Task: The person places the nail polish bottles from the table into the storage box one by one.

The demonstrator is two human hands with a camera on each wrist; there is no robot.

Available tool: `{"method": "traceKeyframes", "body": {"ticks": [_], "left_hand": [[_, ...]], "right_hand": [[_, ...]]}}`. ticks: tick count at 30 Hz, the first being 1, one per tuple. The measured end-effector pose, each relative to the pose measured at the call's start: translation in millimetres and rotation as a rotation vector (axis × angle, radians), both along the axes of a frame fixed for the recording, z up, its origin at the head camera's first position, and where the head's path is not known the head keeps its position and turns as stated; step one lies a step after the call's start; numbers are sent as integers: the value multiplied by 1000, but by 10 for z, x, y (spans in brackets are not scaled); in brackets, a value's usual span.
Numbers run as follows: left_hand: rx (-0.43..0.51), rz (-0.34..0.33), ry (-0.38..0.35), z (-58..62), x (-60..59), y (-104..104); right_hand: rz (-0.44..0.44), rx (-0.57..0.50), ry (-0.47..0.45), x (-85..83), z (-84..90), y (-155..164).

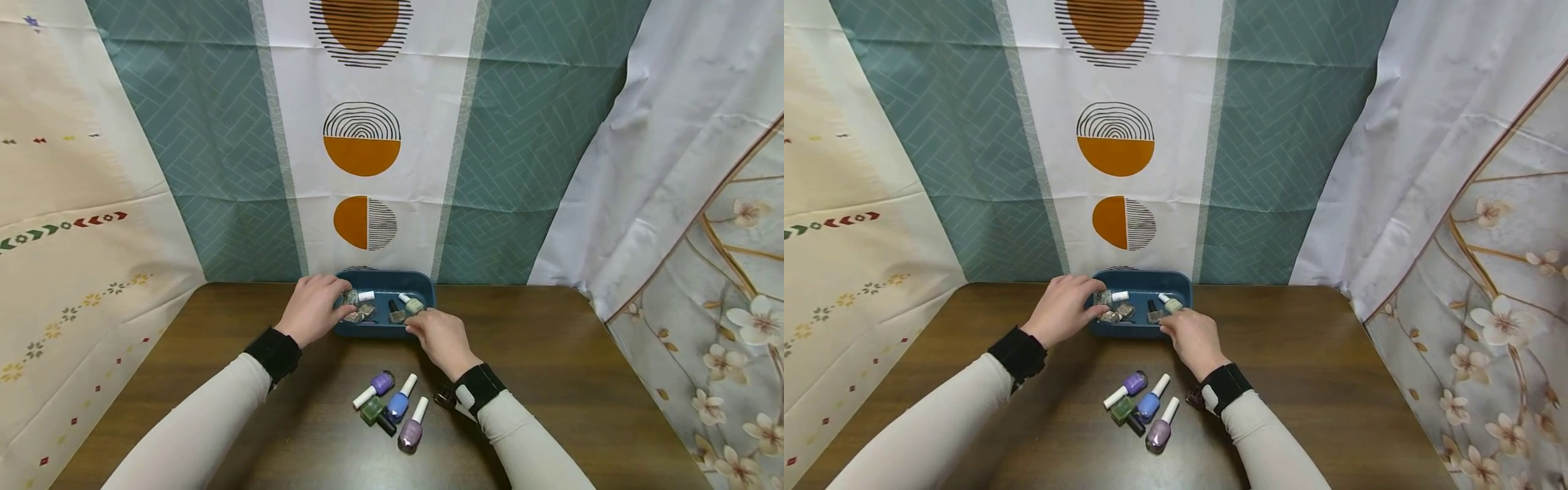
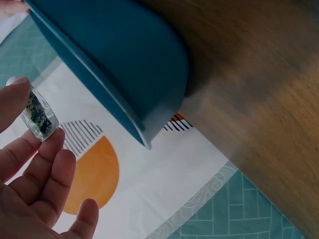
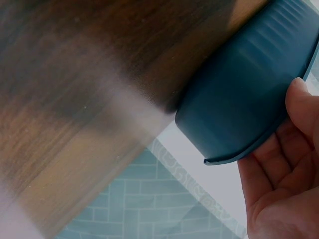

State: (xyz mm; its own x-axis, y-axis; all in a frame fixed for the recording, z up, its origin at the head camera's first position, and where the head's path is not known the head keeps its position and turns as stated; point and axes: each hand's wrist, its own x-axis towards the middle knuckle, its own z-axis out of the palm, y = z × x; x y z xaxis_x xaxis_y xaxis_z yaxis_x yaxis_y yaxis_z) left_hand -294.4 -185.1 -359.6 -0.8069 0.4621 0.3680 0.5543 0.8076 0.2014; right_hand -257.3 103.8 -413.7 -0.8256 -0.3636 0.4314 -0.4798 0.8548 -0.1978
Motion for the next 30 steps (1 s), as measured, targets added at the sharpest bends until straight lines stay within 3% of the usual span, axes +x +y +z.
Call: {"method": "traceKeyframes", "body": {"ticks": [10, 20, 30], "left_hand": [[-55, 52, -25, -54, -181, 53], [-104, 119, -51, -208, -401, 120], [-152, 154, -61, -313, -495, 169]], "right_hand": [[-1, 3, -4, -26, -6, 5], [-4, -6, -40, -31, -3, 12], [0, 3, -31, -14, 3, 12]]}}
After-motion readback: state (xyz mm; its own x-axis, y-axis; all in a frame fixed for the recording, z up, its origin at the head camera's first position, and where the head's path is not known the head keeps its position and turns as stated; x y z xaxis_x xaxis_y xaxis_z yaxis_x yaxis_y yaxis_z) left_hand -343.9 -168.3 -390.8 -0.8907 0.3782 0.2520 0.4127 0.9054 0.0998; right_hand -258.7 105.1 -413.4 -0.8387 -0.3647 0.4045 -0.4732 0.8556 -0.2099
